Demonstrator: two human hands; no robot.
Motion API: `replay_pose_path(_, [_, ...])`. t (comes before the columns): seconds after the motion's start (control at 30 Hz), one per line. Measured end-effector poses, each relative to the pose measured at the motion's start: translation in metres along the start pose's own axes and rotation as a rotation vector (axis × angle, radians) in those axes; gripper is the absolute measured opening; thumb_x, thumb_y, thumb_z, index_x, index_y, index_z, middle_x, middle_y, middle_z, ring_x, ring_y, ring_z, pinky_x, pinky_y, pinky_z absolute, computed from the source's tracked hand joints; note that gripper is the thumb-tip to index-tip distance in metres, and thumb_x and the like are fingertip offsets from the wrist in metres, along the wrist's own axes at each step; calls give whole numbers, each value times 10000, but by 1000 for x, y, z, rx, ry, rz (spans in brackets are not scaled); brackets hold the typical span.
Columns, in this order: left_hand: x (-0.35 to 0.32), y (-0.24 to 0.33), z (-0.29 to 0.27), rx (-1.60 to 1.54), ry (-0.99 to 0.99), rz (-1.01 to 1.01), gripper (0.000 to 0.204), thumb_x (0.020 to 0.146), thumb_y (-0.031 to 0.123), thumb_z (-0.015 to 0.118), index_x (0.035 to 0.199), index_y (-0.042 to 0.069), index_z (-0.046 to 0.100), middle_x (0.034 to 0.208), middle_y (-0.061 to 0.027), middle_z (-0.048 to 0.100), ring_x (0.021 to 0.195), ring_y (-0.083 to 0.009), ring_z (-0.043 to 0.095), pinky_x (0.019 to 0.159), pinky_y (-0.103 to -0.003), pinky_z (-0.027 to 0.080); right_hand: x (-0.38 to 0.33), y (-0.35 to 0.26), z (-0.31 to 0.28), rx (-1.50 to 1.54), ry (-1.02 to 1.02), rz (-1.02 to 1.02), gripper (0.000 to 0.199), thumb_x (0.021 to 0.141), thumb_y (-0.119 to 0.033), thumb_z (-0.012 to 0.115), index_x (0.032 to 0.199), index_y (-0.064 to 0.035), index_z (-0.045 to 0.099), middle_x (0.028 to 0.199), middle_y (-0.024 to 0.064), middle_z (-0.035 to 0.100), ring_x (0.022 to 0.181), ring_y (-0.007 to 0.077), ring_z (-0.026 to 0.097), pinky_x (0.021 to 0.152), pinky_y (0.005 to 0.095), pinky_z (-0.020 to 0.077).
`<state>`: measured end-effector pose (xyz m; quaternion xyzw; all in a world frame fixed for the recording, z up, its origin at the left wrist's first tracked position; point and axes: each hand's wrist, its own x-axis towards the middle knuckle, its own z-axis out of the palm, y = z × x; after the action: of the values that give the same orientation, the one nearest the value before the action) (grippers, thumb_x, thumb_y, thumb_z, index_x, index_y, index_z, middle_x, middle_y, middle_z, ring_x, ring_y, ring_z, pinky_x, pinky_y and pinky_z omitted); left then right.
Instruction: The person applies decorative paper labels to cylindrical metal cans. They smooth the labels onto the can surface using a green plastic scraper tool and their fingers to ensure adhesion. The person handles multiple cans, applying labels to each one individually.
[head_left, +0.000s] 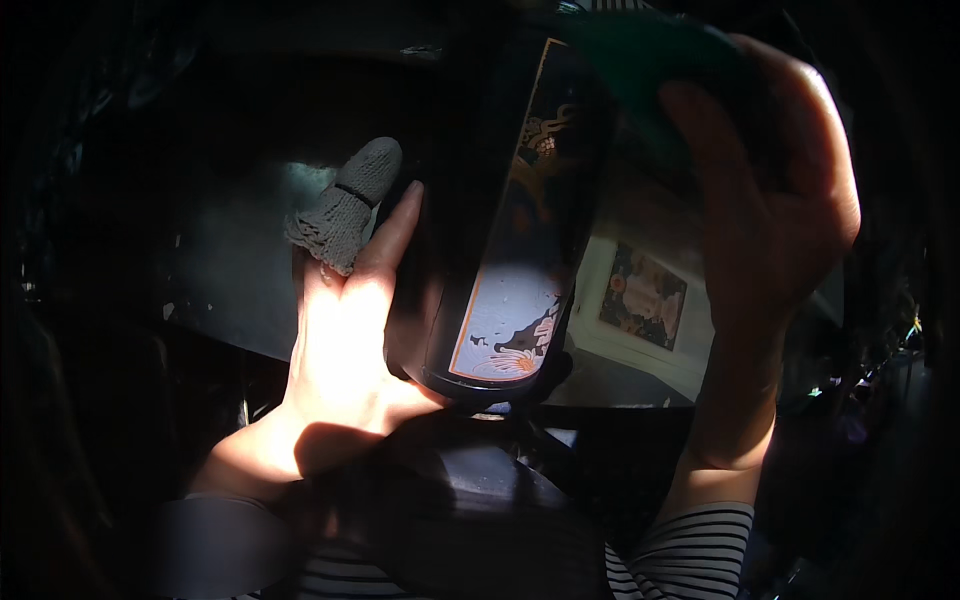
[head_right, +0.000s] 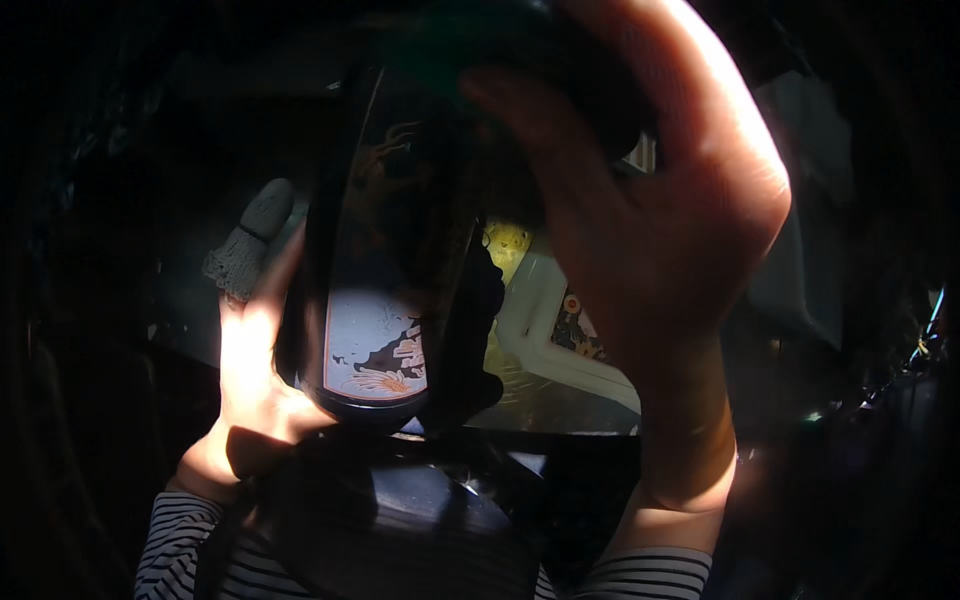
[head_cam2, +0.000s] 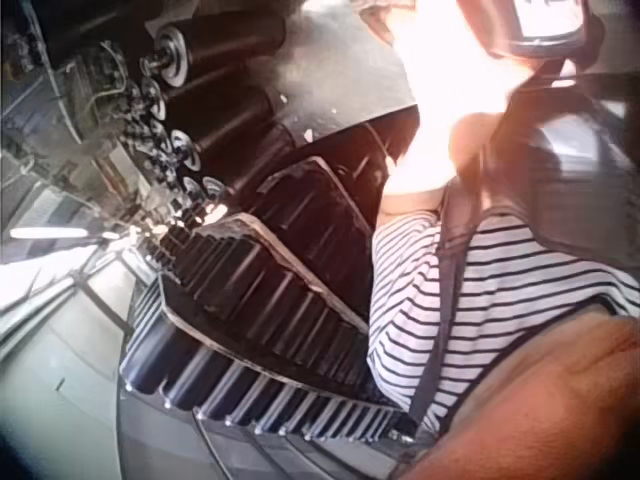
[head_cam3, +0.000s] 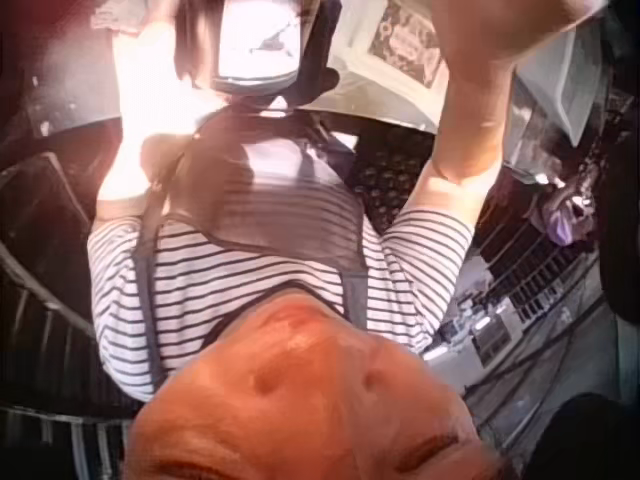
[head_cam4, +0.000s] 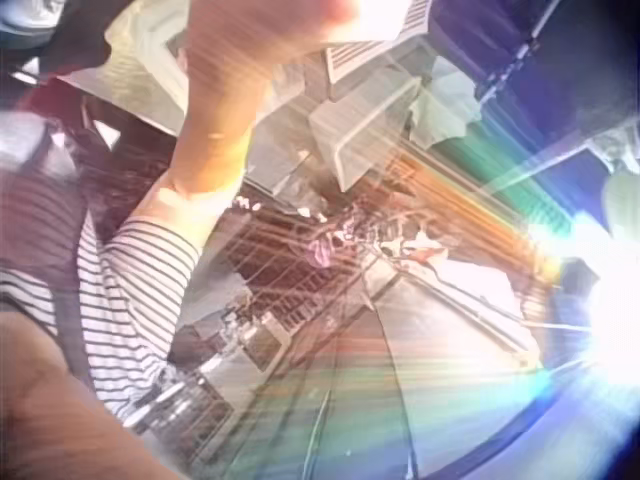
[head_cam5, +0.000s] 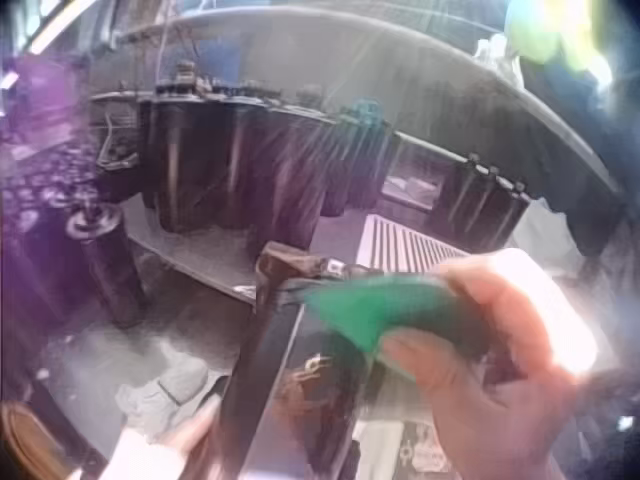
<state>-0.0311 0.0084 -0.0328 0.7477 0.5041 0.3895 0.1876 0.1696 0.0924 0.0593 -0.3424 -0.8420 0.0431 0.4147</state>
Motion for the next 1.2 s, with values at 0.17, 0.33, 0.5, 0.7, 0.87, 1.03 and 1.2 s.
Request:
replay_pose_path(0.17, [-3, 3, -1, 80, -86, -117, 857, 624, 263, 779, 1330, 4, 369, 1365, -233, 301, 1275, -412, 248, 1020, -500, 290, -54, -18, -4, 12, -242, -457, 278, 759, -28, 645, 1031, -51, 595, 907, 76, 651, 750, 137, 626, 616, 217, 498])
replay_pose_path(0.33, [-2, 3, 8, 122, 72, 24, 987, 579, 318, 836, 1351, 7, 307, 1329, -222, 366, 1205, -351, 406, 987, -456, 352, -23, 3, 12, 168, 35, -225, 288, 801, -8, 614, 1085, -10, 571, 922, 105, 646, 738, 143, 636, 622, 215, 531])
replay_pose_path(0.5, [-2, 1, 2, -93, -102, -236, 998, 585, 281, 829, 1374, 14, 280, 1262, -209, 443, 1126, -326, 470, 928, -415, 416, -39, -12, 2, -15, -118, -383, 273, 803, -46, 628, 1074, -33, 599, 923, 98, 646, 640, 113, 602, 577, 180, 504])
replay_pose_path(0.7, [-7, 4, 10, 73, 44, -1, 1023, 559, 297, 842, 1374, 39, 280, 1374, -232, 256, 1283, -425, 223, 1037, -480, 278, -4, 3, 1, -28, -56, -229, 297, 799, -68, 643, 1090, -39, 592, 939, 103, 643, 714, 149, 620, 615, 228, 519])
replay_pose_path(0.87, [-9, 5, 2, -85, -59, -250, 920, 596, 288, 819, 1351, 60, 346, 1385, -220, 248, 1299, -414, 207, 1048, -493, 260, -28, -24, -15, -145, -384, -443, 398, 768, -101, 679, 1147, -65, 565, 959, 106, 641, 766, 172, 638, 693, 280, 547])
replay_pose_path(1.03, [-6, 14, 1, 63, -39, -149, 928, 581, 208, 826, 1353, 68, 331, 1361, -210, 298, 1303, -407, 196, 1038, -481, 274, -14, -14, -11, 13, -286, -317, 358, 720, -52, 695, 1068, -53, 610, 919, 101, 642, 761, 183, 628, 663, 256, 531])
replay_pose_path(1.2, [-9, 2, 0, -245, -84, -336, 868, 605, 246, 814, 1331, 56, 377, 1392, -213, 229, 1306, -413, 192, 1042, -468, 277, -26, -18, -8, -154, -264, -501, 297, 741, -1, 647, 1035, -36, 618, 914, 86, 637, 800, 181, 620, 636, 228, 517])
